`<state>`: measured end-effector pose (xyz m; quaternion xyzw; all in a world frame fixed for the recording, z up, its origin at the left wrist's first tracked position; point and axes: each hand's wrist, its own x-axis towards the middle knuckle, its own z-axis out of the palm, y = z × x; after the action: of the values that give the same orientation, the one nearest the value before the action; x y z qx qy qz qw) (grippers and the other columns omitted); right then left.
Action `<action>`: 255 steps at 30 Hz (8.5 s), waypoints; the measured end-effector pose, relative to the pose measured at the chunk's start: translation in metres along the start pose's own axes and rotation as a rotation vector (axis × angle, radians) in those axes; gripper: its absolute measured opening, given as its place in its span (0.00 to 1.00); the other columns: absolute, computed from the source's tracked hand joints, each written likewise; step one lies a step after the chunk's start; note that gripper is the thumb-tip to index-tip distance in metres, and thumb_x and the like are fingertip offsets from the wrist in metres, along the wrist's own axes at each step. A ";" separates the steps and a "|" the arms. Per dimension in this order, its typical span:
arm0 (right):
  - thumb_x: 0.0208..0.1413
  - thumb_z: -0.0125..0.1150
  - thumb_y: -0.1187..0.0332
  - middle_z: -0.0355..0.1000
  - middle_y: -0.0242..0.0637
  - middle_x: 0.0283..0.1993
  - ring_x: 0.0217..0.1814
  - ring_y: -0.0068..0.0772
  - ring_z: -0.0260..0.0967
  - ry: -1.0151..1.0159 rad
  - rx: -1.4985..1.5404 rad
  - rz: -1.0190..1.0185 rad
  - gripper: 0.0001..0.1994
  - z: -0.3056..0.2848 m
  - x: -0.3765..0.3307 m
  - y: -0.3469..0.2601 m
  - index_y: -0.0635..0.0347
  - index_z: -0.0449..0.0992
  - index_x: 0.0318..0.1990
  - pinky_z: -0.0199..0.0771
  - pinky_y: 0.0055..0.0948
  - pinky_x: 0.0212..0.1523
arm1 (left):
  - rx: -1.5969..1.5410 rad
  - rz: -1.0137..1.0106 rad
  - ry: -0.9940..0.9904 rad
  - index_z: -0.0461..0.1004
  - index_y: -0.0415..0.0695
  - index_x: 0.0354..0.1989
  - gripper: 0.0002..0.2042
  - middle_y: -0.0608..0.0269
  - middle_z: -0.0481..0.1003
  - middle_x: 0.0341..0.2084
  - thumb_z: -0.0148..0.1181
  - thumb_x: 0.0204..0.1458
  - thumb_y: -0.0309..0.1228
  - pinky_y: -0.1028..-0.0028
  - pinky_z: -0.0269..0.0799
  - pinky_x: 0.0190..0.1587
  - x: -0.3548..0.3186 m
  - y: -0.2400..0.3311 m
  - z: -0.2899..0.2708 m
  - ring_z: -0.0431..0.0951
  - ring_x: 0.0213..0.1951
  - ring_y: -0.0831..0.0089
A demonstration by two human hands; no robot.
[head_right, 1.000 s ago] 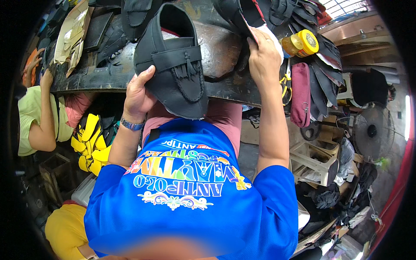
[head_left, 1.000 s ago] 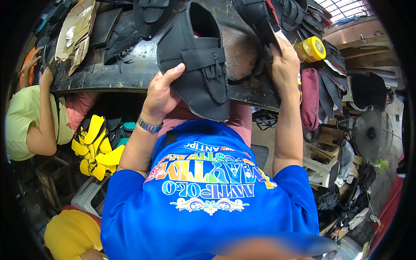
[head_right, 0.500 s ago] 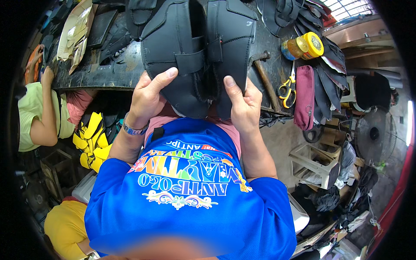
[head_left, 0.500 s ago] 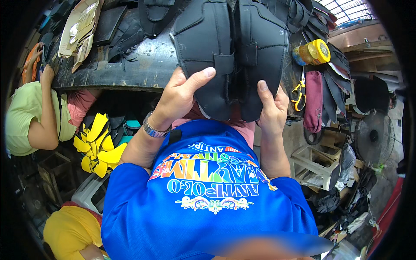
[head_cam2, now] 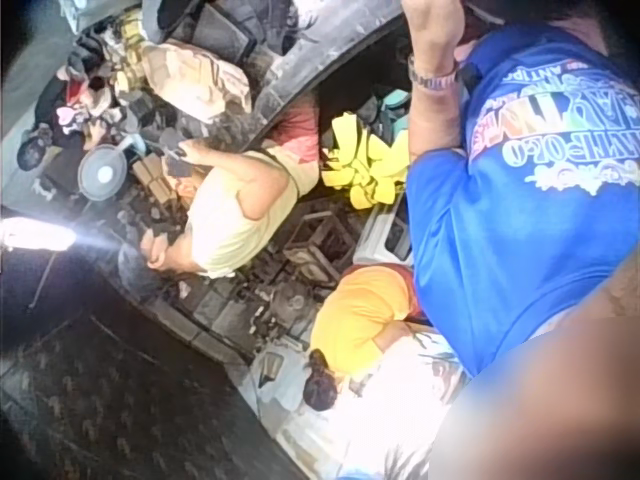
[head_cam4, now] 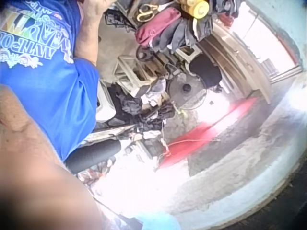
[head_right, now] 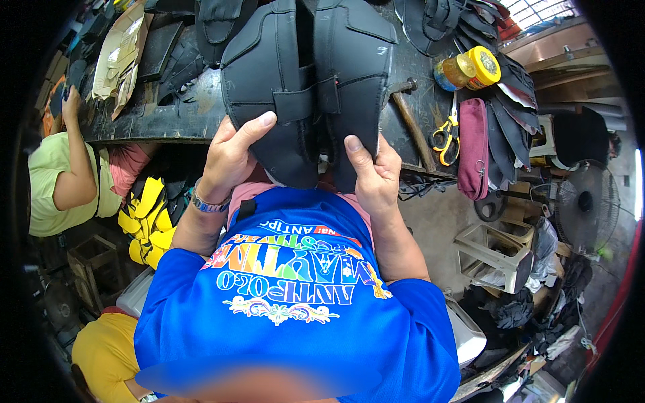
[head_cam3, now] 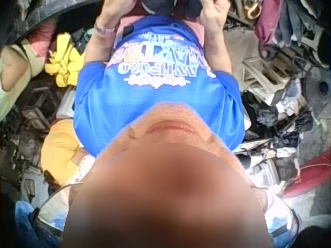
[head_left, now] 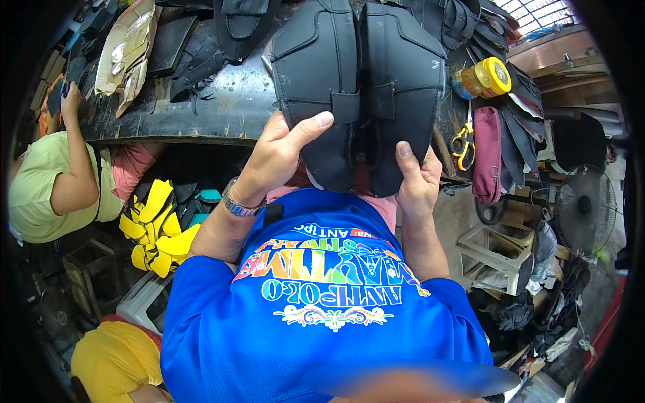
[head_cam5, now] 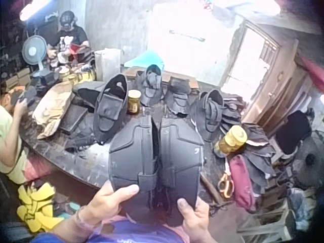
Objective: The person holds a black sandal and repeatedly presses, pulls, and rubs the strap and sole edges with both hands. They turn the sandal over to inspect the underside, then place it on the table and pick up another sandal to perform similar manipulations. The person continues to handle the sandals, focusing on the strap and sole areas.
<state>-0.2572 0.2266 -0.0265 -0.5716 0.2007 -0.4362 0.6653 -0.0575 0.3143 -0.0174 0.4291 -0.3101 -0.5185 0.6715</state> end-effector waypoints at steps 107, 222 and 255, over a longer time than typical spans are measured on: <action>0.40 0.65 0.78 0.62 0.57 0.67 0.67 0.57 0.62 -0.432 -0.827 -0.493 0.30 0.040 -0.006 -0.015 0.63 0.74 0.57 0.57 0.56 0.67 | -0.183 -0.044 -0.156 0.54 0.44 0.72 0.51 0.44 0.57 0.69 0.51 0.45 0.70 0.54 0.64 0.67 -0.001 -0.068 -0.070 0.65 0.66 0.52; 0.67 0.52 0.67 0.72 0.50 0.59 0.58 0.41 0.73 -0.056 0.202 0.036 0.20 -0.038 -0.022 0.029 0.71 0.67 0.61 0.73 0.38 0.59 | -0.021 0.064 -0.036 0.73 0.39 0.51 0.12 0.68 0.76 0.43 0.59 0.61 0.29 0.76 0.71 0.50 0.012 0.006 0.017 0.73 0.45 0.81; 0.44 0.61 0.74 0.65 0.62 0.62 0.63 0.63 0.63 -0.415 -1.050 -0.573 0.25 0.050 0.011 -0.030 0.67 0.74 0.55 0.69 0.51 0.60 | -0.462 0.143 -0.068 0.69 0.33 0.58 0.24 0.50 0.77 0.48 0.55 0.52 0.31 0.64 0.75 0.55 0.011 -0.017 -0.036 0.80 0.49 0.61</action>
<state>-0.2235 0.2483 0.0177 -0.9256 0.0937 -0.3204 0.1784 -0.0305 0.3116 -0.0489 0.2235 -0.2353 -0.5411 0.7758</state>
